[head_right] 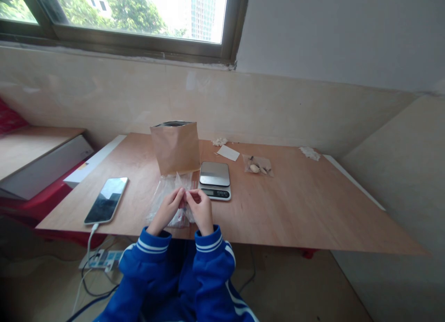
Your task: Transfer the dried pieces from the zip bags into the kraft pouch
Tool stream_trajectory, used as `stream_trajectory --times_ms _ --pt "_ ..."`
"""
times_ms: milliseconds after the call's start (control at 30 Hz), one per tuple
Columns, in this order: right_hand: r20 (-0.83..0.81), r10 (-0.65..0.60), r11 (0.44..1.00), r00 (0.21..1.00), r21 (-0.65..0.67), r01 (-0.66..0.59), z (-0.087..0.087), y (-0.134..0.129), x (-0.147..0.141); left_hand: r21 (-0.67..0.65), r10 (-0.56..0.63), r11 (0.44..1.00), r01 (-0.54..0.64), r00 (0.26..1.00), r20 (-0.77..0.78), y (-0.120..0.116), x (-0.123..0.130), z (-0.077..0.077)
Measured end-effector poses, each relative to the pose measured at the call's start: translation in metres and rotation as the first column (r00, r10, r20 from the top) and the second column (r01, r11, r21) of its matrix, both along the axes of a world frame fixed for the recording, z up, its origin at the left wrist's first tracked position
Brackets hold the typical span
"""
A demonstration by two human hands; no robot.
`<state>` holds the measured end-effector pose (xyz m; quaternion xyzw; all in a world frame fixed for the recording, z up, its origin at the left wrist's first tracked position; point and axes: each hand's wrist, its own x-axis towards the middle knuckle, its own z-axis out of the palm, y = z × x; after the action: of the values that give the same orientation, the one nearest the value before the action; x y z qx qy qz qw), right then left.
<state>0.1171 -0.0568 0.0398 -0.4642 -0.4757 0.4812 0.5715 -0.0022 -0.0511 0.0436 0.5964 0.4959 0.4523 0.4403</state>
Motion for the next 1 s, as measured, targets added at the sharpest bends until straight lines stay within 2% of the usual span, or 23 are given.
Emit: stream_trajectory --times_ms 367,500,667,767,833,933,1000 --pt "0.136 0.014 0.999 0.991 0.034 -0.019 0.005 -0.003 0.005 0.071 -0.024 0.997 0.03 0.997 -0.077 -0.002 -0.003 0.006" --pt "0.185 -0.095 0.995 0.978 0.047 0.088 0.006 -0.003 0.007 0.112 -0.051 0.992 0.064 0.992 -0.12 -0.004 -0.002 0.007" --pt "0.22 -0.181 0.983 0.959 0.08 0.167 0.011 -0.005 0.01 0.151 0.034 0.988 -0.005 0.981 -0.189 -0.008 0.006 0.009" --pt "0.208 -0.39 0.921 0.897 0.094 0.378 0.012 -0.005 0.029 0.173 0.163 0.976 -0.134 0.973 -0.165 -0.009 0.0 0.013" --pt "0.186 -0.472 0.881 0.862 0.078 0.466 0.01 -0.005 0.047 0.182 0.227 0.963 -0.198 0.962 -0.155 -0.008 -0.008 0.016" --pt "0.188 -0.412 0.911 0.892 0.076 0.405 0.01 -0.006 0.065 0.155 0.184 0.974 -0.163 0.974 -0.129 -0.007 -0.019 0.017" --pt "0.155 -0.37 0.929 0.916 0.073 0.363 0.014 -0.009 0.064 0.116 0.12 0.987 -0.113 0.991 -0.063 -0.006 -0.022 0.015"
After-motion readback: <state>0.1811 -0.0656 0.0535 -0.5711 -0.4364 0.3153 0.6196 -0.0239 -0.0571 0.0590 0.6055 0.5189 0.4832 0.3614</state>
